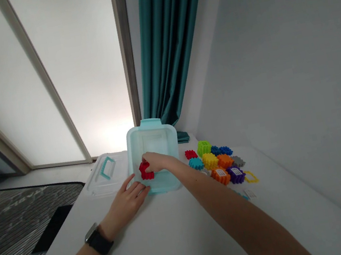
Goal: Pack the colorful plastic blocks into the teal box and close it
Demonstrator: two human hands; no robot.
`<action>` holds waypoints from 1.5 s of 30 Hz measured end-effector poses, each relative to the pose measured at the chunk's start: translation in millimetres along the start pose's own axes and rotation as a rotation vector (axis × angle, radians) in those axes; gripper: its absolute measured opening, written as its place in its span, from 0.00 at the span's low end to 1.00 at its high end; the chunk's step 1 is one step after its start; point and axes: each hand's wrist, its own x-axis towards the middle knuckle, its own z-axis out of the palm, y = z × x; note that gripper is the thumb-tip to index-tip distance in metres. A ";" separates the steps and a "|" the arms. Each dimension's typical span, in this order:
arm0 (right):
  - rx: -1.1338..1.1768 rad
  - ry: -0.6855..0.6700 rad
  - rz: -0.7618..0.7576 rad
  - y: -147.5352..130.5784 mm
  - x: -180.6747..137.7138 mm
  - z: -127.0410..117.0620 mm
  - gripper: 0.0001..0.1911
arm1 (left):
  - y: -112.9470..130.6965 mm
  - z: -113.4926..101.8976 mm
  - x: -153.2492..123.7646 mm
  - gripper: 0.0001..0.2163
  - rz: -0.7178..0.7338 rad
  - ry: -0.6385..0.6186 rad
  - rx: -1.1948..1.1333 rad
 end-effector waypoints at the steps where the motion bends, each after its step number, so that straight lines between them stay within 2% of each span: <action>1: -0.004 0.010 -0.008 0.5 -1.0 1.4 0.18 | 0.0 0.6 -0.2 0.10 -0.008 0.008 -0.005; 8: 0.045 0.098 0.001 7.1 -10.2 12.9 0.22 | -0.2 2.5 -1.4 0.09 -0.036 0.046 -0.007; 14: 0.149 0.207 0.044 9.5 -9.0 21.6 0.15 | 0.5 2.1 -0.9 0.09 -0.044 0.056 -0.014; 17: 0.220 0.275 0.098 7.4 -6.5 25.7 0.12 | 0.4 2.3 -0.7 0.09 -0.047 0.067 -0.021; 23: 0.376 0.399 0.258 5.2 -12.2 45.2 0.16 | -0.1 0.3 0.4 0.09 -0.044 0.061 -0.032; 27: 0.488 0.406 0.303 1.9 -18.3 60.8 0.17 | -0.3 1.5 0.1 0.09 -0.052 0.055 -0.024; 29: 0.536 0.410 0.344 0.5 -19.3 65.4 0.20 | -0.3 2.4 -0.3 0.09 -0.056 0.056 -0.023; 32: 0.606 0.409 0.410 0.4 -19.4 68.1 0.26 | -0.1 2.8 -0.3 0.09 -0.054 0.057 -0.024; 35: 0.678 0.393 0.443 2.0 -19.5 68.6 0.27 | 0.0 2.0 0.1 0.09 -0.053 0.057 -0.027; 39: 0.757 0.395 0.448 3.1 -20.4 71.8 0.24 | -0.3 1.8 -0.1 0.09 -0.057 0.060 -0.044; 43: 0.814 0.386 0.389 -0.1 -20.2 76.5 0.16 | -0.9 2.7 -0.9 0.10 -0.056 0.049 -0.049; 45: 0.835 0.379 0.356 -2.6 -19.8 77.6 0.15 | -1.1 2.8 -1.1 0.11 -0.055 0.047 -0.048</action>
